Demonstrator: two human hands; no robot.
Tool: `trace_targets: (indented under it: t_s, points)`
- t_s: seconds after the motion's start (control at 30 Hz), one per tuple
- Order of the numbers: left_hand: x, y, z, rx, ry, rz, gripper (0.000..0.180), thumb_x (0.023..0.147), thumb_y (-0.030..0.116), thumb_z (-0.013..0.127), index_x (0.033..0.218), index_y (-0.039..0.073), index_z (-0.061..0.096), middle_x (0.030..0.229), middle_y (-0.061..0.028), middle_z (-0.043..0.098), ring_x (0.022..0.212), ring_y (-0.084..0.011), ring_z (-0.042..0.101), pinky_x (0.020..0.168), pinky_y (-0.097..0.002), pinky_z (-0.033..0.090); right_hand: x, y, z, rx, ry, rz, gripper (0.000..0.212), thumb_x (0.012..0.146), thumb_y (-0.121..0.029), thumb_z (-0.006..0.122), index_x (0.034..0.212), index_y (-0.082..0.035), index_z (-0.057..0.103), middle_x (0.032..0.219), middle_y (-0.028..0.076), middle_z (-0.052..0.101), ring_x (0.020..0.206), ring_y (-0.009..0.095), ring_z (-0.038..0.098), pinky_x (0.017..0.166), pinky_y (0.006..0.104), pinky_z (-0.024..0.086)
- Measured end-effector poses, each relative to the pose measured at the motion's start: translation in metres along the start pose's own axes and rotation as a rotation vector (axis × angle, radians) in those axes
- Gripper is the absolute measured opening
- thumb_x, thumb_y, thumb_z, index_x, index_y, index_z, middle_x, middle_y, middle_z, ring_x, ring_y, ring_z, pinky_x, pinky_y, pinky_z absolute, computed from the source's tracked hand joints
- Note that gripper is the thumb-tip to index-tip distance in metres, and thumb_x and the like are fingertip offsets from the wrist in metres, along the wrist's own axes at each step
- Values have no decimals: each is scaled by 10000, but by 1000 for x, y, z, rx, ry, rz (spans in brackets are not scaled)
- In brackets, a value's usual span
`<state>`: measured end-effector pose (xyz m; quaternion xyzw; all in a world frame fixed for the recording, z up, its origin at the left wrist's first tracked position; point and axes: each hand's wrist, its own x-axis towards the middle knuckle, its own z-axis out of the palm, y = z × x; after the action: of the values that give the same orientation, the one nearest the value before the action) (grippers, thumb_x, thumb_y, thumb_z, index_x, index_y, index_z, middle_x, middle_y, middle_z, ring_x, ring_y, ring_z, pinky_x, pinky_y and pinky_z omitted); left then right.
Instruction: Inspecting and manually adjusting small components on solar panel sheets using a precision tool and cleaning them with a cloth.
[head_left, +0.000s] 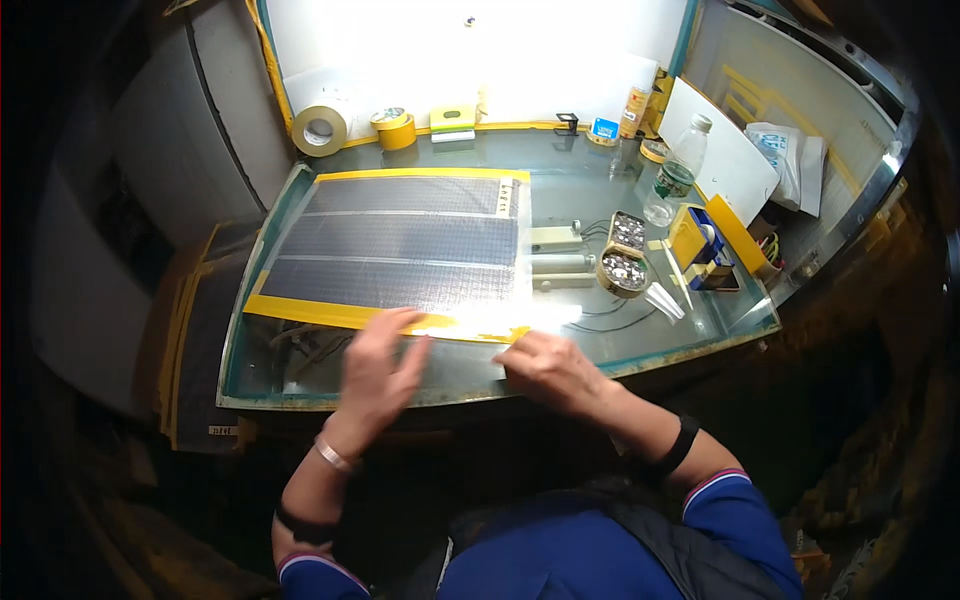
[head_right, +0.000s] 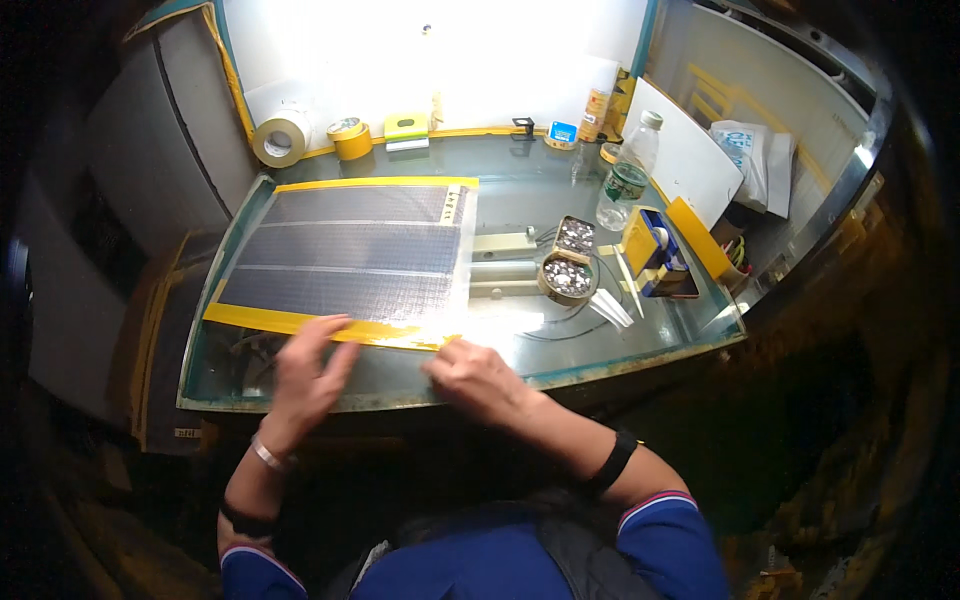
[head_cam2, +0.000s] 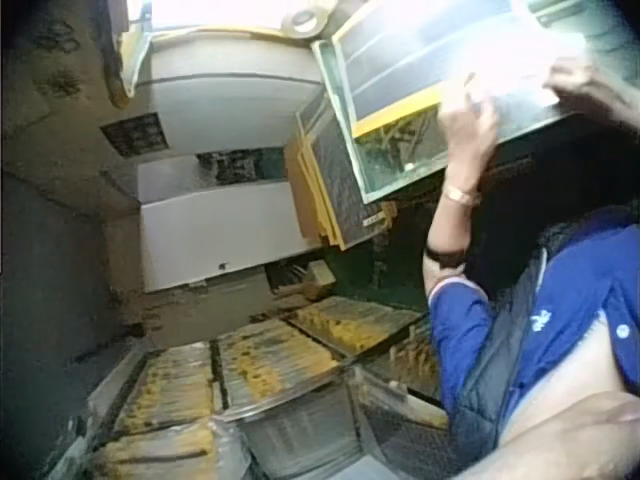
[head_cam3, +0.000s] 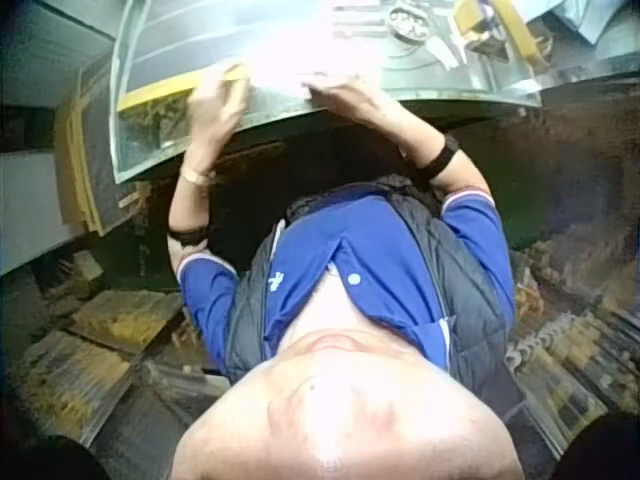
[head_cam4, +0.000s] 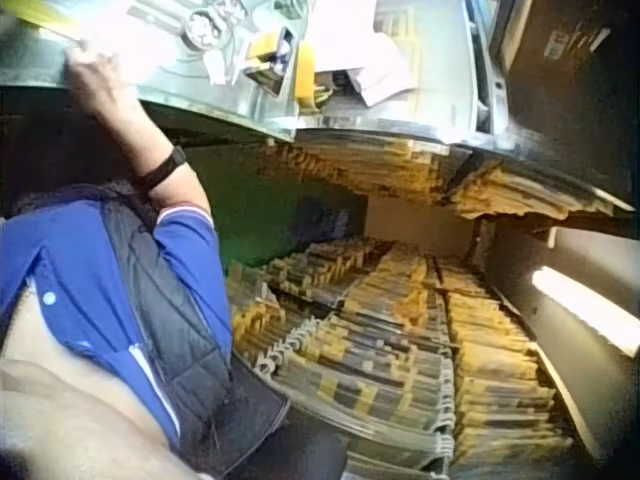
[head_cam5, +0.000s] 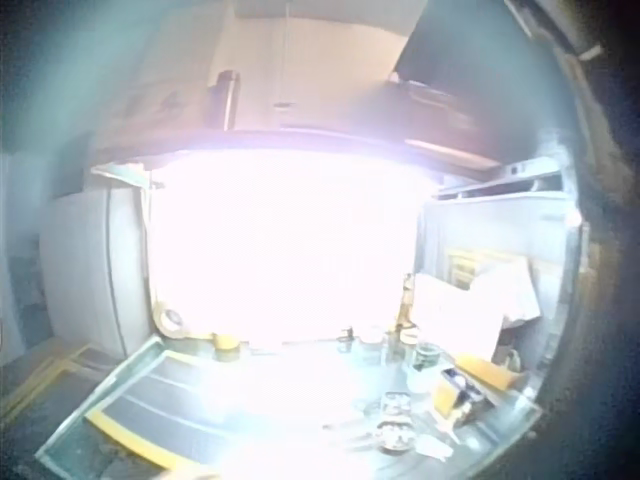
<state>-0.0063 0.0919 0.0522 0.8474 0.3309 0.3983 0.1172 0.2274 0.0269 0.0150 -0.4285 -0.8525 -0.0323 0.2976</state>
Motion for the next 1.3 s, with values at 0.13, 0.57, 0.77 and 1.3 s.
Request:
trace_targets:
  t_s: [0.13,0.57,0.77,1.3]
  points:
    - [50,34,77,287,-336,-92,489,880,363,529,1165,-32,500,1195,-237,507,1145,-356,473,960,-465,360,-17,-32,-21,289,16,-147,231,720,-37,629,950,-50,616,810,88,601,768,246,602,636,341,516]
    - [60,4,123,324,-219,-93,190,911,206,469,880,20,448,910,-170,458,812,-331,482,690,-409,394,-58,-3,-53,974,343,674,199,871,-5,561,1060,29,612,939,133,666,900,204,644,840,286,502]
    - [28,74,42,-26,-269,-178,162,913,117,496,825,-8,443,770,-146,432,681,-267,460,622,-358,391,-57,10,-71,2062,460,869,457,926,-43,421,1308,145,254,1352,299,325,1260,344,395,1062,393,361]
    - [4,91,27,-55,-155,-68,119,897,35,518,812,-8,446,763,-117,435,627,-216,430,571,-323,377,-35,-24,-67,2246,210,1224,437,935,-135,446,1253,123,291,1312,287,343,1257,349,366,1082,431,308]
